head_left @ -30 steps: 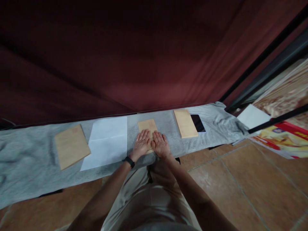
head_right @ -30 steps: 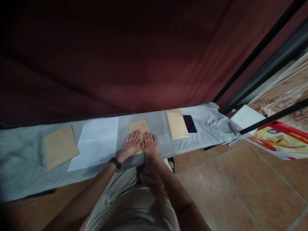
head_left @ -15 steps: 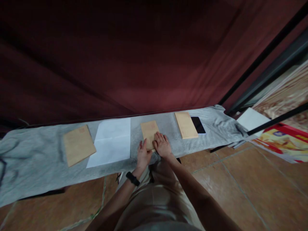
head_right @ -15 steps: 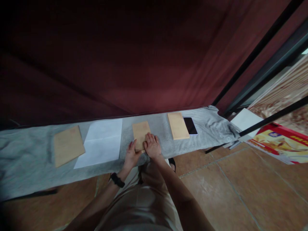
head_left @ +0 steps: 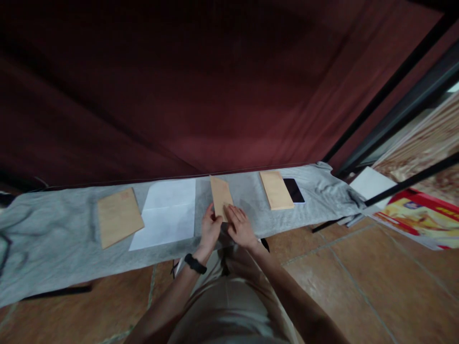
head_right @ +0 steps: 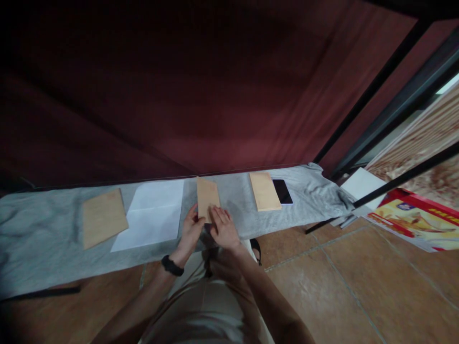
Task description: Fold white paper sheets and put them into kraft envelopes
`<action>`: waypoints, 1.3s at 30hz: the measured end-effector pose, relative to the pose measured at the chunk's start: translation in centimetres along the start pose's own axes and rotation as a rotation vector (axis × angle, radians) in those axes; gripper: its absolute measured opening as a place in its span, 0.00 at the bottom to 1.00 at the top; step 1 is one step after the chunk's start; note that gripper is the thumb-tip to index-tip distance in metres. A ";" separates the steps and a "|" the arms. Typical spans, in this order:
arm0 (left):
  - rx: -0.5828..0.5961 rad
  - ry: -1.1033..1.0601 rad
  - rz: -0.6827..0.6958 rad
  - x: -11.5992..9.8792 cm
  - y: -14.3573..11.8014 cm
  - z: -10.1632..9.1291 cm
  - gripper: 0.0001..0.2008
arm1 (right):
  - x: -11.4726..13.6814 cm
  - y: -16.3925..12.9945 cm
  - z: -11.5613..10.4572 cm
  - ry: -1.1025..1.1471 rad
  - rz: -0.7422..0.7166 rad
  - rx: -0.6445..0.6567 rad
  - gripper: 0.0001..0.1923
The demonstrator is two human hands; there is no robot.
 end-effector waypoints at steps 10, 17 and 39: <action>0.078 0.299 0.308 -5.6 -2.2 1.9 0.23 | -5.2 -0.1 1.4 1.088 0.709 -0.485 0.13; 0.203 0.817 0.387 -0.2 -0.7 4.7 0.27 | -5.6 -2.2 3.0 1.232 0.791 -0.336 0.16; 0.076 0.485 0.196 0.9 -2.6 0.9 0.29 | -5.3 0.4 4.3 0.951 0.552 -0.247 0.14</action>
Point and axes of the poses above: each hand's wrist, its own y-axis towards the middle knuckle, its own z-axis out of the palm, x = y × z, the point moved 8 cm from there along y, towards the middle knuckle, and after that the axes turned 6 degrees about -z, right-handed, at the moved point
